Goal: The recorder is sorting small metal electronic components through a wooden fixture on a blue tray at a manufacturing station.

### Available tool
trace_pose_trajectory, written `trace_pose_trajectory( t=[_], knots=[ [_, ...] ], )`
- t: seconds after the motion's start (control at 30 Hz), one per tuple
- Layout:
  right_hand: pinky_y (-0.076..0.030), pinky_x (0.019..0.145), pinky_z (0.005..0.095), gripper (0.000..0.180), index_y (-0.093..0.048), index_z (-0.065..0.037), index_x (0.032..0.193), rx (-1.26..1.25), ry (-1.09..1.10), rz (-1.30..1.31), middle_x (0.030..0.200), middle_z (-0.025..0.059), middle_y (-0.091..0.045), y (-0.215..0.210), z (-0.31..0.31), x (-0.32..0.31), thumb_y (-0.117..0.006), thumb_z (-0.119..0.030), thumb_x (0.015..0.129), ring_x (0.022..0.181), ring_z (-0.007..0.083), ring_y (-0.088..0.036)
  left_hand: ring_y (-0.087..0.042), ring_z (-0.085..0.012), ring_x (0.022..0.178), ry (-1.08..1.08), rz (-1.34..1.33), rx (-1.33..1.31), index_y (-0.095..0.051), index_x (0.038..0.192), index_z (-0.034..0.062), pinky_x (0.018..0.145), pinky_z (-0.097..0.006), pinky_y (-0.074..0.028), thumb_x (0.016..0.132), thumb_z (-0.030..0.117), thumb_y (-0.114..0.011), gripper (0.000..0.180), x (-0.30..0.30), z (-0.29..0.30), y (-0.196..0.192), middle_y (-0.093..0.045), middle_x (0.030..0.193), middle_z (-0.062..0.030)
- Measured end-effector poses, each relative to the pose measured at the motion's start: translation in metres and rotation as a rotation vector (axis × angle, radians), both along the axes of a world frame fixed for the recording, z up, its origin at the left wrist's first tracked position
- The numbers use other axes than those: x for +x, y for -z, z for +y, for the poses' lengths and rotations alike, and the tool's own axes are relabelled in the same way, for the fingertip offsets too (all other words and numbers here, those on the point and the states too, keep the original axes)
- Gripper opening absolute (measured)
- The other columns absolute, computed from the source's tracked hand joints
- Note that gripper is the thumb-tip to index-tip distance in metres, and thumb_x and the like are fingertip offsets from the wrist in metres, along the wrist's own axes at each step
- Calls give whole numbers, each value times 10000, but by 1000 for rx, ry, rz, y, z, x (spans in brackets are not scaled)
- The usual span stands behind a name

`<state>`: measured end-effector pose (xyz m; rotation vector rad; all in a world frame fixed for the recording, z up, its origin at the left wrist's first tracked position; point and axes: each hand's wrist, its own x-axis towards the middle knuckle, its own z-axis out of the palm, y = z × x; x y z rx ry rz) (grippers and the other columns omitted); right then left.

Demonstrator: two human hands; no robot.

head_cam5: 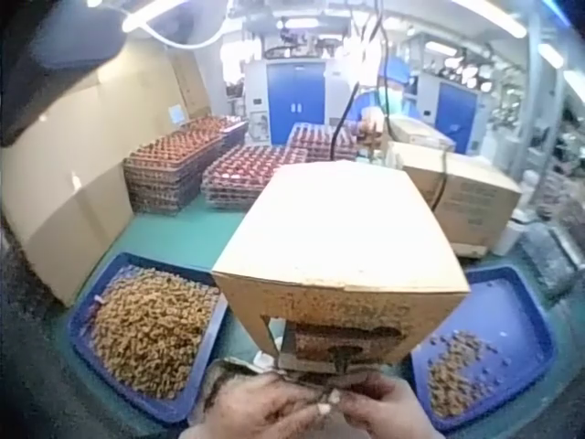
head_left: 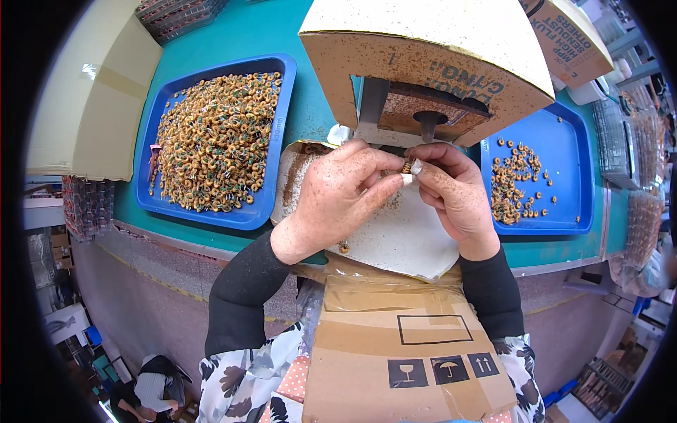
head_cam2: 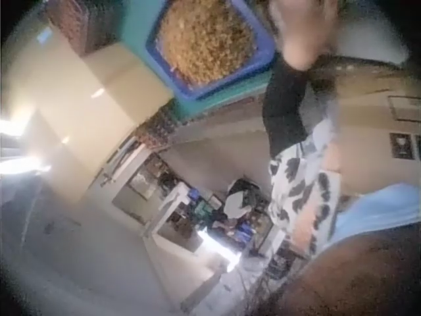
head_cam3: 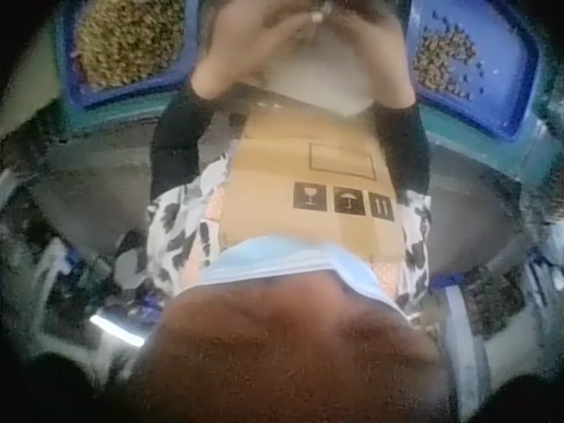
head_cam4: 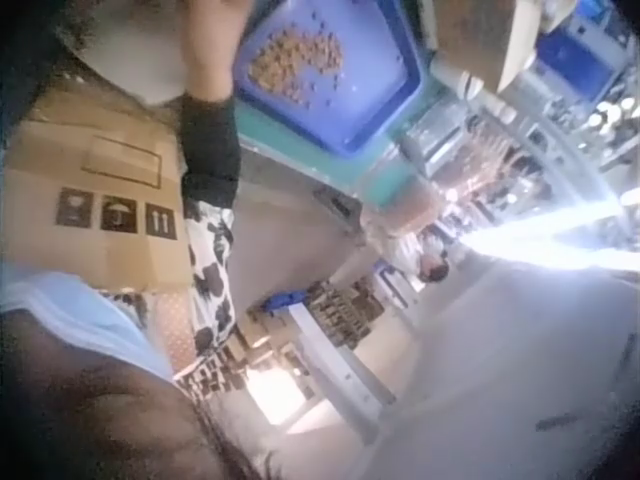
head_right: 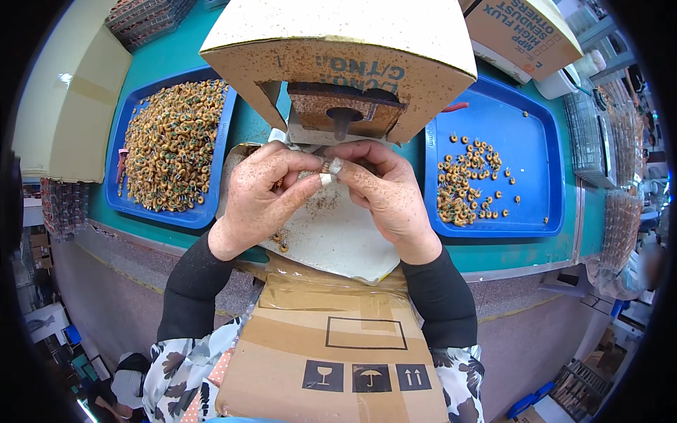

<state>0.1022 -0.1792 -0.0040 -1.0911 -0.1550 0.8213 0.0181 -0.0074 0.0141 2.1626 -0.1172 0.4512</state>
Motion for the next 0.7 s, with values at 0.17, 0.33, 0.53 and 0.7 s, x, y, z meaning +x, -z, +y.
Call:
trace_pose_trajectory(
  t=[0.17, 0.33, 0.53, 0.7],
  knots=[
    [-265, 464, 163, 191, -600, 0, 1034, 7, 6, -34, 793, -4, -560, -2, -2, 1, -638, -64, 858, 553, 14, -364, -560, -154, 544, 12, -38, 4, -664, 901, 42, 503, -283, -457, 778, 89, -707, 139, 2, -2, -3, -563, 722, -63],
    [-268, 468, 167, 181, -607, -14, 1008, 61, 42, 32, 792, -17, -560, -6, -4, 3, -656, -89, 852, 560, 14, -370, -542, -148, 535, -9, -85, -68, -667, 888, 29, 498, -272, -448, 778, 59, -698, 118, 6, -10, -9, -575, 708, -67],
    [-264, 461, 165, 181, -599, -9, 999, 91, 43, 40, 769, -25, -555, -9, -5, 7, -660, -92, 850, 534, 10, -352, -542, -154, 546, -28, -106, -79, -659, 869, 16, 504, -275, -447, 781, 47, -690, 98, 10, -15, -12, -578, 690, -69],
    [-255, 460, 160, 184, -592, -9, 1010, 113, 59, 66, 751, -30, -539, -8, -4, 7, -652, -86, 855, 531, 3, -341, -468, -95, 571, -52, -106, -153, -686, 876, 16, 515, -243, -380, 773, 41, -704, 107, 12, -19, -9, -559, 663, -16]
  ],
)
